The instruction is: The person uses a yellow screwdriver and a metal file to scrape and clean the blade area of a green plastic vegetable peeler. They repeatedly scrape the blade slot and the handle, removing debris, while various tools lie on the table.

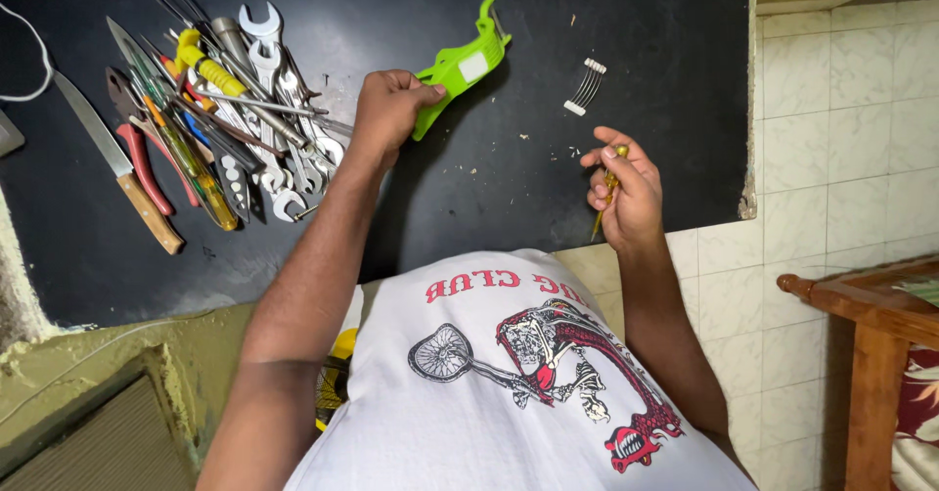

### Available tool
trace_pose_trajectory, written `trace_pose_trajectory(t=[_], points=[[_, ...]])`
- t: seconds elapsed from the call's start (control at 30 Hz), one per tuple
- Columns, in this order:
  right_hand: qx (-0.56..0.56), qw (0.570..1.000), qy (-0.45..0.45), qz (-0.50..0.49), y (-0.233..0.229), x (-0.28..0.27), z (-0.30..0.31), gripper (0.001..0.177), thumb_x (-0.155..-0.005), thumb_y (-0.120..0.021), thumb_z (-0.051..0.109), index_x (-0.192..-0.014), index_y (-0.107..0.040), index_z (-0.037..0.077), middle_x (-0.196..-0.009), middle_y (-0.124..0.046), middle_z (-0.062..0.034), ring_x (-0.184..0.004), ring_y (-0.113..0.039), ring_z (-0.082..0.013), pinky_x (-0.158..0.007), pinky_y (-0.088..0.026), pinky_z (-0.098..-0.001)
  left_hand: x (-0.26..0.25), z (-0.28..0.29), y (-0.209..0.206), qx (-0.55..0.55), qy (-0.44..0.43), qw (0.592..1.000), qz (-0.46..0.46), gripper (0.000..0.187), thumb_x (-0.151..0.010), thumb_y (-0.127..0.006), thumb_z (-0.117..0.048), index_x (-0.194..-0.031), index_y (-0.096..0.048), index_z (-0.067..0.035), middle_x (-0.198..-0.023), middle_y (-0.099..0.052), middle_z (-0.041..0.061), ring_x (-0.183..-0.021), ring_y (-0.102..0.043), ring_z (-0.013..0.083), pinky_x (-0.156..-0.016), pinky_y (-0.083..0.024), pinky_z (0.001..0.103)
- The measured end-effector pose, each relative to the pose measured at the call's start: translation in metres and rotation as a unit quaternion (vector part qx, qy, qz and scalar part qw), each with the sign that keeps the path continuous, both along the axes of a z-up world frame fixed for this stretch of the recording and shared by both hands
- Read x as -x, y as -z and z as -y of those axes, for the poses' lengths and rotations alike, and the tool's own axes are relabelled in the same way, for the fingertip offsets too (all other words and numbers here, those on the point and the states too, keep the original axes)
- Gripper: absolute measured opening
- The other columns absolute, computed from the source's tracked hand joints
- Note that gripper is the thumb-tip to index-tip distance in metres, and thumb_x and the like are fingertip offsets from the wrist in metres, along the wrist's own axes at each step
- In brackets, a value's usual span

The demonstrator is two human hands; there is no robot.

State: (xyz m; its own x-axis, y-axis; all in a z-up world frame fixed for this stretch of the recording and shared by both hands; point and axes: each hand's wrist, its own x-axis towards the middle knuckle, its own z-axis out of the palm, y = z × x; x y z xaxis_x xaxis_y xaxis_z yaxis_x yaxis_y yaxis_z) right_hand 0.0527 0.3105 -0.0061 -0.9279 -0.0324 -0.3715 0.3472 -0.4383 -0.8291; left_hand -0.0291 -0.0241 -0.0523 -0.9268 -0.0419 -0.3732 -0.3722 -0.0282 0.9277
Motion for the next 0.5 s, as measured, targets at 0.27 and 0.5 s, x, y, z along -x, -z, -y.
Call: trace_pose_trajectory(t=[0.27,0.5], points=[[-0.007,1.000,-0.001,0.013,0.000,-0.008,0.001,0.026,-0.105,-0.056,0.011,-0.129,-0.059,0.002,-0.093,-0.067,-0.0097,-0.056,-0.051,-0.0049,-0.047,-0.040,-0.0202,0.005,0.018,-0.031,-0.201,-0.001,0.967,0.154,0.024,-0.095,-0.056,-0.009,-0.108,-0.065,0.010,-0.087,-0.073,0.021,-0.058,-0.067,0.0204,-0.052,-0.056,0.031],[-0.021,0.999,0.001,0.042,0.007,-0.023,0.001,0.029,-0.102,-0.056,0.013,-0.130,-0.059,0.005,-0.092,-0.066,-0.0073,-0.054,-0.048,-0.0039,-0.045,-0.036,-0.0204,-0.009,0.016,-0.024,-0.213,-0.001,0.973,0.088,0.021,-0.097,-0.056,-0.009,-0.106,-0.061,0.009,-0.091,-0.076,0.022,-0.053,-0.064,0.0195,-0.045,-0.050,0.029]])
